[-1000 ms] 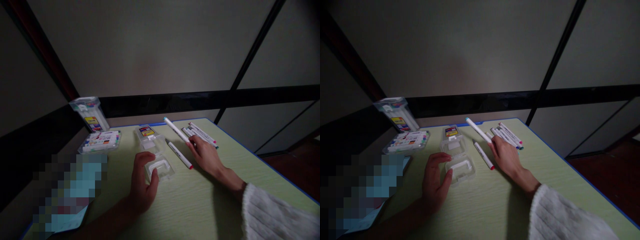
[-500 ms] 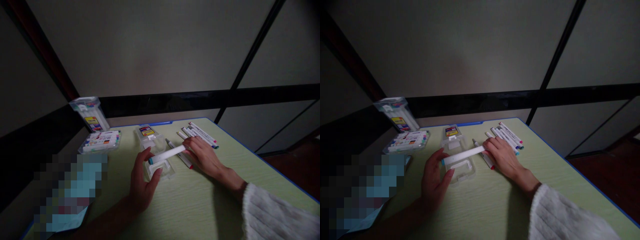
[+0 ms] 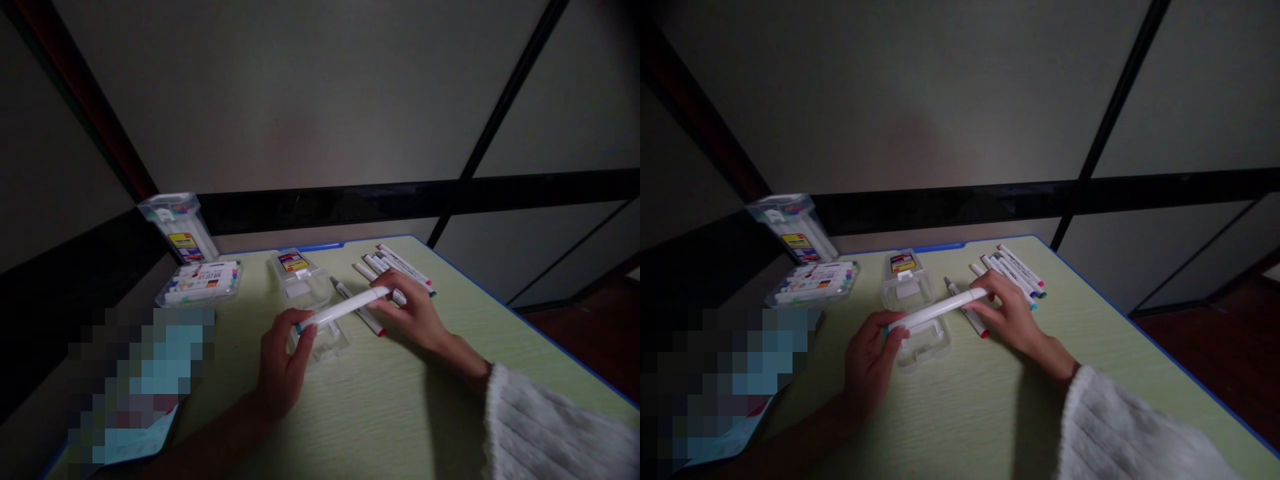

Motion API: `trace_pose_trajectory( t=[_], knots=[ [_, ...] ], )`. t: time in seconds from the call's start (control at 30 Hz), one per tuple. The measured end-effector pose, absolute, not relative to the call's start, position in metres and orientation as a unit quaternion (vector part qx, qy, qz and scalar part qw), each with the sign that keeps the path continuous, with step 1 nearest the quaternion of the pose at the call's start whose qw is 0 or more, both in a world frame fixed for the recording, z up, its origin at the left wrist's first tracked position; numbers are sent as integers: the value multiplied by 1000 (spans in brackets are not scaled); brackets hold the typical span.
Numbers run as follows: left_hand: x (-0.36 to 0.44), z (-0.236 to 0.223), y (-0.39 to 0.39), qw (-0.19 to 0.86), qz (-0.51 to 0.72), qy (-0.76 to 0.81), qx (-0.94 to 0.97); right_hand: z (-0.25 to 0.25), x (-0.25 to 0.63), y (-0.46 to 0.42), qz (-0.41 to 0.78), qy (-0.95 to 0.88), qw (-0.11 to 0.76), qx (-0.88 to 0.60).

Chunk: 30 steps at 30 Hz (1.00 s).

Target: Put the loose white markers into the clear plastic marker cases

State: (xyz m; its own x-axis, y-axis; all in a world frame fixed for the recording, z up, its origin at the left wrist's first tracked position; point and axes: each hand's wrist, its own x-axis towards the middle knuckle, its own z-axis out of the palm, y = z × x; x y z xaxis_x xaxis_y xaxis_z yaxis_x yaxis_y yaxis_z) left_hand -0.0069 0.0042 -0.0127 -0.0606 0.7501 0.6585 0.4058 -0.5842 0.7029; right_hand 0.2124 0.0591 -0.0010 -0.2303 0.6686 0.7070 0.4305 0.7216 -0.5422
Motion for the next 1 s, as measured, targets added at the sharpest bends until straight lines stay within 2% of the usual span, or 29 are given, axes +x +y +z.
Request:
trace_pose_trajectory(
  t=[0.17,0.23,0.33,0.43,0.63,1.0],
  knots=[
    [-6,-11,4,162,560,455,673,4,193,55,424,-539,640,-345],
    [-6,-10,3,152,551,451,686,6,181,47,527,-482,626,-312],
    [-5,-8,2,119,536,425,720,6,165,32,609,-479,558,-298],
    [-4,-5,1,68,521,374,764,5,155,21,653,-485,512,-277],
    [-1,-1,0,9,483,325,813,0,155,15,647,-517,486,-281],
    [0,-2,-4,41,424,281,860,0,155,12,681,-518,460,-239]
  ],
)
